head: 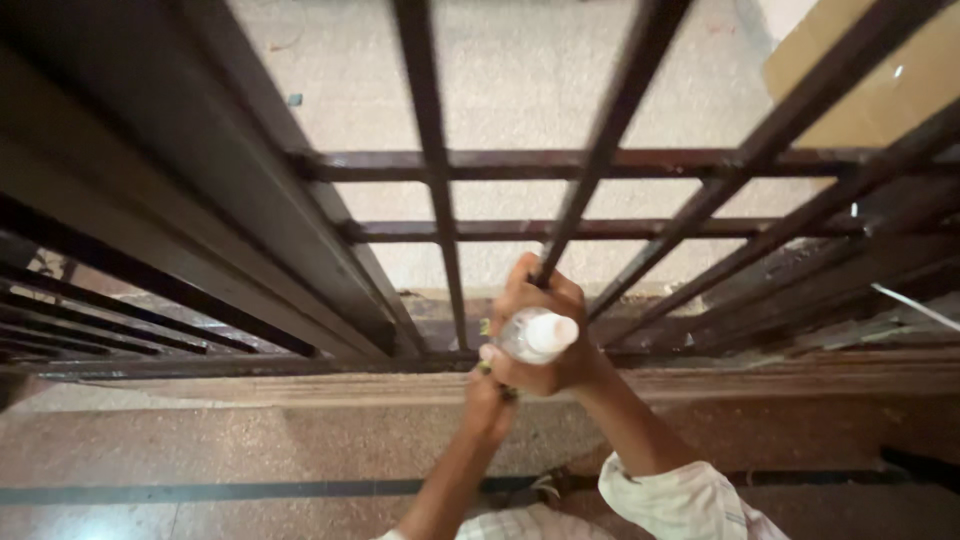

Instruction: The person sprays a clear liquid from a small bottle onto a dark metal gate and wipes the bars with a patterned cloth. The person repeatedly sprays and wipes the same lower section of the gate throughout the clip.

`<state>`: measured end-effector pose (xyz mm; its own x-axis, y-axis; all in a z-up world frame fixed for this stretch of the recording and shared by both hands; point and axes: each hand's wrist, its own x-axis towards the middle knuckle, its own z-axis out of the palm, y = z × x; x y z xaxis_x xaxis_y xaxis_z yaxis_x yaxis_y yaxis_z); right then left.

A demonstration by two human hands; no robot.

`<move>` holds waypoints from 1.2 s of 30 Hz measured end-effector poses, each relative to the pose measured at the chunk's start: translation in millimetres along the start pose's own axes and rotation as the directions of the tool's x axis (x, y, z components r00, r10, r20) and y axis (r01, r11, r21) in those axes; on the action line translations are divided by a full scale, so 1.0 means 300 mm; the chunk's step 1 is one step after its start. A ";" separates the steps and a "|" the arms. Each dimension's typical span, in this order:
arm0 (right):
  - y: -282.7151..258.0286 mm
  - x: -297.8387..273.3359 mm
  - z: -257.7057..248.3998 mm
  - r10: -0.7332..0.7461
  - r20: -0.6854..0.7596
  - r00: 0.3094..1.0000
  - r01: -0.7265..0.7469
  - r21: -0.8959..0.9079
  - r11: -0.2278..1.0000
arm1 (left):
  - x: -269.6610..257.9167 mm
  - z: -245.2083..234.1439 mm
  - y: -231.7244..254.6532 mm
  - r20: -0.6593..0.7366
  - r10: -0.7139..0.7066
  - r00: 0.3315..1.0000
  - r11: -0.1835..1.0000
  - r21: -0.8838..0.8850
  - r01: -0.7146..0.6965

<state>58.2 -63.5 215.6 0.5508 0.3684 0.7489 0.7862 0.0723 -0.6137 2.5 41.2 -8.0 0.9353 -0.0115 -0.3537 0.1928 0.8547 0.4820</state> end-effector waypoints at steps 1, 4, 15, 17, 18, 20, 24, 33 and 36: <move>-0.005 0.022 0.003 -0.017 -0.022 1.000 0.017 0.009 1.000 | 0.003 -0.040 0.056 -0.049 -0.008 0.999 0.995 0.098 0.013; -0.010 0.040 0.055 -0.012 -0.099 0.995 0.014 0.018 1.000 | -0.041 -0.149 0.194 -0.103 0.120 0.987 0.991 -0.039 -0.124; -0.015 0.038 0.091 -0.036 -0.170 0.985 0.010 -0.151 0.989 | 0.005 -0.127 0.134 -0.016 0.031 0.999 0.996 0.082 -0.029; -0.009 0.038 0.087 -0.056 -0.186 0.981 0.026 -0.163 0.986 | 0.026 -0.073 0.074 -0.014 -0.030 0.999 0.999 0.016 0.030; -0.007 0.033 0.083 -0.063 -0.187 0.980 0.032 -0.165 0.986 | 0.039 -0.042 0.039 -0.025 -0.067 0.997 0.997 -0.044 0.066; -0.007 0.024 0.074 0.014 -0.182 0.983 -0.031 -0.090 0.995 | 0.064 0.034 -0.063 -0.010 -0.107 0.994 0.991 -0.085 0.106; -0.008 0.018 0.063 0.032 -0.153 0.988 -0.054 -0.140 0.989 | 0.100 0.152 -0.277 0.071 -0.292 0.954 0.956 0.055 0.288; -0.015 0.020 0.010 0.002 -0.061 0.998 -0.004 -0.032 0.999 | 0.198 0.349 -0.587 0.132 -0.458 0.879 0.888 0.126 0.443; -0.025 0.039 0.008 0.023 -0.041 0.999 -0.022 0.014 1.000 | 0.203 0.325 -0.547 0.114 -0.399 0.910 0.916 0.089 0.390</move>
<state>58.2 -57.6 228.2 0.5795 0.3318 0.7444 0.7698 0.0769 -0.6336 56.9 -150.4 -30.5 0.8080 -0.4102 -0.4229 0.5681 0.7328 0.3747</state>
